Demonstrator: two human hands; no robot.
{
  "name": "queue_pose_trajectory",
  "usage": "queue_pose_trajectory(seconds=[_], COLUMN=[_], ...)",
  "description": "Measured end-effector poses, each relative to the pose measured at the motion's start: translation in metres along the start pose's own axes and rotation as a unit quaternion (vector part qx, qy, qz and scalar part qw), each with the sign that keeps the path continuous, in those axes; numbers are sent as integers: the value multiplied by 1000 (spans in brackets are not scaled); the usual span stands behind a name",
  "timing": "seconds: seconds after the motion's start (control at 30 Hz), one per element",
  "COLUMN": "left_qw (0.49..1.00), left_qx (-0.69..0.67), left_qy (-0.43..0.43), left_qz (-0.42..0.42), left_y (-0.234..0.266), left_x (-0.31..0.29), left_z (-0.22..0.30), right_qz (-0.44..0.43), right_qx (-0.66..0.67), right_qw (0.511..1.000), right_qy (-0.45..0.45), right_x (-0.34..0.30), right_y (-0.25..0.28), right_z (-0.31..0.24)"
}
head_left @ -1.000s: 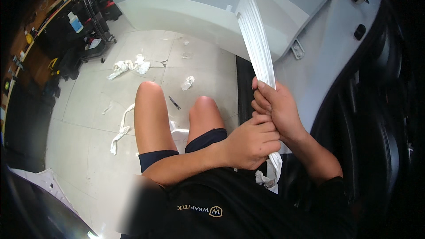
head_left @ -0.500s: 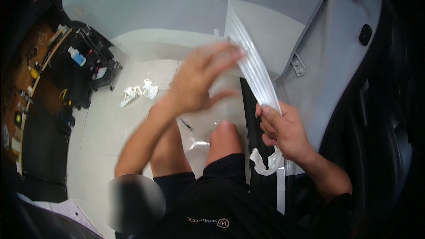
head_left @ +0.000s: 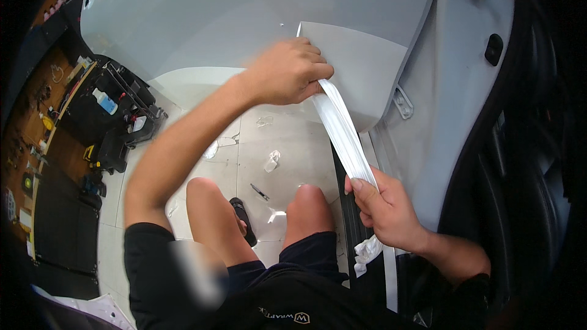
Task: The person removes a white vinyl wrap from a car door panel by hand, peeling it back in sections and using a utility knife to trim the edges. The person works on the curved surface of the door, carefully separating the film from the paint.
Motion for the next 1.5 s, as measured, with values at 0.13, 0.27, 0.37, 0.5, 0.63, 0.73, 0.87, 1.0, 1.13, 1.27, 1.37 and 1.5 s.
queue_pose_trajectory(seconds=[0.13, 0.27, 0.37, 0.5, 0.63, 0.73, 0.87, 1.0, 1.13, 1.27, 1.37, 1.5], left_qw=[991, 982, 976, 962, 938, 908, 874, 868, 885, 898, 908, 906], left_qx=[-13, -66, -90, -115, -157, -202, -240, -259, -255, -251, -258, -270], left_qy=[70, 79, 79, 85, 100, 98, 104, 117, 94, 70, 59, 66], left_qz=[114, 161, 183, 233, 292, 355, 408, 407, 377, 354, 325, 318], left_y=[-14, -22, -23, -29, -30, -39, -43, -49, -43, -41, -37, -33], left_x=[-7, -11, -9, -9, -15, -16, -16, -15, -25, -30, -32, -33], left_z=[11, 23, 31, 44, 58, 63, 75, 83, 90, 98, 102, 108], right_qz=[-3, -10, -20, -14, -23, -30, -22, -51, -75, -82, -89, -89], right_qx=[-22, -17, -58, -77, -140, -165, -202, -243, -245, -273, -289, -360], right_qw=[1000, 1000, 998, 996, 986, 983, 974, 960, 953, 937, 925, 880], right_qy=[-5, 12, 21, 43, 89, 75, 100, 128, 161, 204, 229, 297], right_x=[-6, -13, -19, -23, -26, -31, -36, -31, -29, -30, -31, -26], right_y=[1, -6, -7, -12, -16, -18, -22, -21, -27, -35, -38, -31], right_z=[2, 0, 2, -4, -9, -14, -13, -14, -3, 5, 7, 12])
Point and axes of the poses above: each hand's wrist, its own x-axis towards the middle knuckle, its own y-axis out of the back of the hand, z = x × y, the point moved 4 cm from there along x, towards the middle knuckle, and after that the axes turned 7 degrees about -z, right-handed, at the moved point
